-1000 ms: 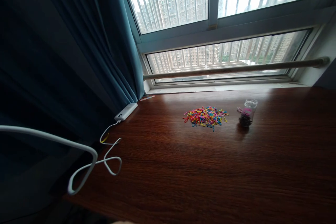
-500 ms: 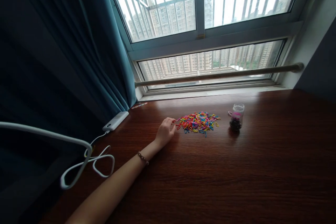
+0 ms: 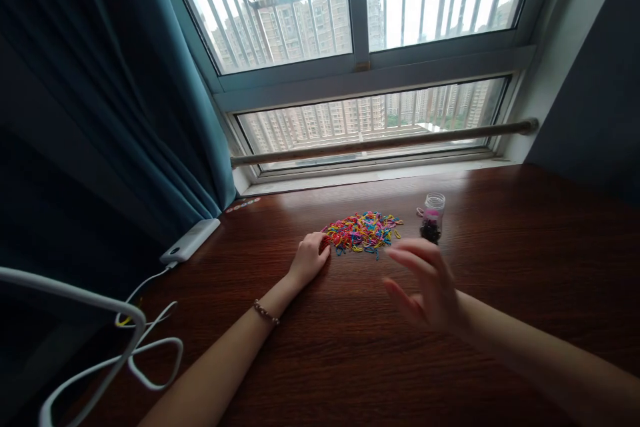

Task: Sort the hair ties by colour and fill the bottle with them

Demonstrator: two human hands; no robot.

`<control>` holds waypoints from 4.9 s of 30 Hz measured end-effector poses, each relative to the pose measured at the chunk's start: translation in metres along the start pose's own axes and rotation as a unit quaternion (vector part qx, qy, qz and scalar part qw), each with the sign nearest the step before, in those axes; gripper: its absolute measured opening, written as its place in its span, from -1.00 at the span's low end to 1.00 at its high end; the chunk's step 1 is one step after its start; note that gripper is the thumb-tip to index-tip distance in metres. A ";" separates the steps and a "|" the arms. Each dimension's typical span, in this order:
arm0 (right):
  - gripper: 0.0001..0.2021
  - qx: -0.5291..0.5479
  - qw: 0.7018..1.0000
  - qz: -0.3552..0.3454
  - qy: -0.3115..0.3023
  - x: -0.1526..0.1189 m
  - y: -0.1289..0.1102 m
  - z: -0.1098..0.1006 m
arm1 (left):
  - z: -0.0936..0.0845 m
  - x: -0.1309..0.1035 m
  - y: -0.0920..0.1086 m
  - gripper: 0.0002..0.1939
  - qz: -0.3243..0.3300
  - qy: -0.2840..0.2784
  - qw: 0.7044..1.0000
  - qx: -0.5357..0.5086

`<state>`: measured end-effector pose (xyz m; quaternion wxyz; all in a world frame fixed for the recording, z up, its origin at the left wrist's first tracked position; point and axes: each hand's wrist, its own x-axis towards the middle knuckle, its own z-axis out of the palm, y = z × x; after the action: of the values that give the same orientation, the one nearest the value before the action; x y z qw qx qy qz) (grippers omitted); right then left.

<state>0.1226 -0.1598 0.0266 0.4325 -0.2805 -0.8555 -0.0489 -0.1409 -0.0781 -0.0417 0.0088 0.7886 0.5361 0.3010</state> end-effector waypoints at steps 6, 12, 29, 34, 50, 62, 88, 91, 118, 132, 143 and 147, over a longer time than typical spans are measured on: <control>-0.84 0.003 0.996 0.062 -0.064 -0.006 0.047 0.052 | -0.004 -0.001 0.007 -0.82 0.003 0.040 0.998 0.043; -0.92 -0.027 0.980 0.143 -0.138 -0.022 0.056 0.063 | -0.012 -0.003 0.022 -0.92 0.113 -0.055 0.992 0.026; -0.82 0.326 0.901 0.134 -0.252 -0.017 0.038 0.054 | -0.010 -0.003 0.020 -0.90 0.118 -0.062 0.991 0.018; -0.84 0.127 0.977 0.051 -0.161 -0.018 0.046 0.053 | -0.015 -0.006 0.027 -0.92 0.131 -0.092 0.984 -0.074; -0.76 0.063 0.979 0.006 -0.193 -0.021 0.049 0.058 | -0.013 -0.009 0.028 -0.85 0.187 -0.022 0.982 0.020; -0.64 0.412 0.873 0.114 -0.234 -0.013 0.035 0.044 | -0.007 -0.009 0.026 -0.79 0.174 -0.034 0.984 0.033; -0.91 -0.081 0.955 0.275 -0.081 -0.025 0.083 0.059 | -0.019 -0.031 0.090 -0.78 0.249 -0.204 0.920 -0.222; -0.85 -0.068 0.955 0.279 -0.071 -0.026 0.085 0.060 | -0.020 -0.033 0.094 -0.79 0.194 -0.219 0.915 -0.278; -0.83 0.059 0.970 0.226 0.063 -0.023 0.073 0.058 | -0.006 -0.011 0.031 -0.71 0.127 -0.062 0.985 0.094; -0.81 0.093 0.967 0.232 0.058 -0.018 0.060 0.052 | -0.004 -0.011 0.026 -0.81 0.122 -0.025 0.990 0.067; -0.86 0.184 0.971 0.138 -0.060 -0.014 0.014 0.050 | -0.006 -0.011 0.020 -0.85 0.083 -0.002 0.995 0.059; -0.85 0.180 0.975 0.068 -0.107 -0.016 0.007 0.049 | -0.006 -0.011 0.021 -0.75 0.089 -0.013 0.993 0.070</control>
<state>0.0994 -0.1448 -0.0175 0.3838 -0.2594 -0.8705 0.1660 -0.1286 -0.0984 -0.0348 -0.0659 0.8359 0.4832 0.2519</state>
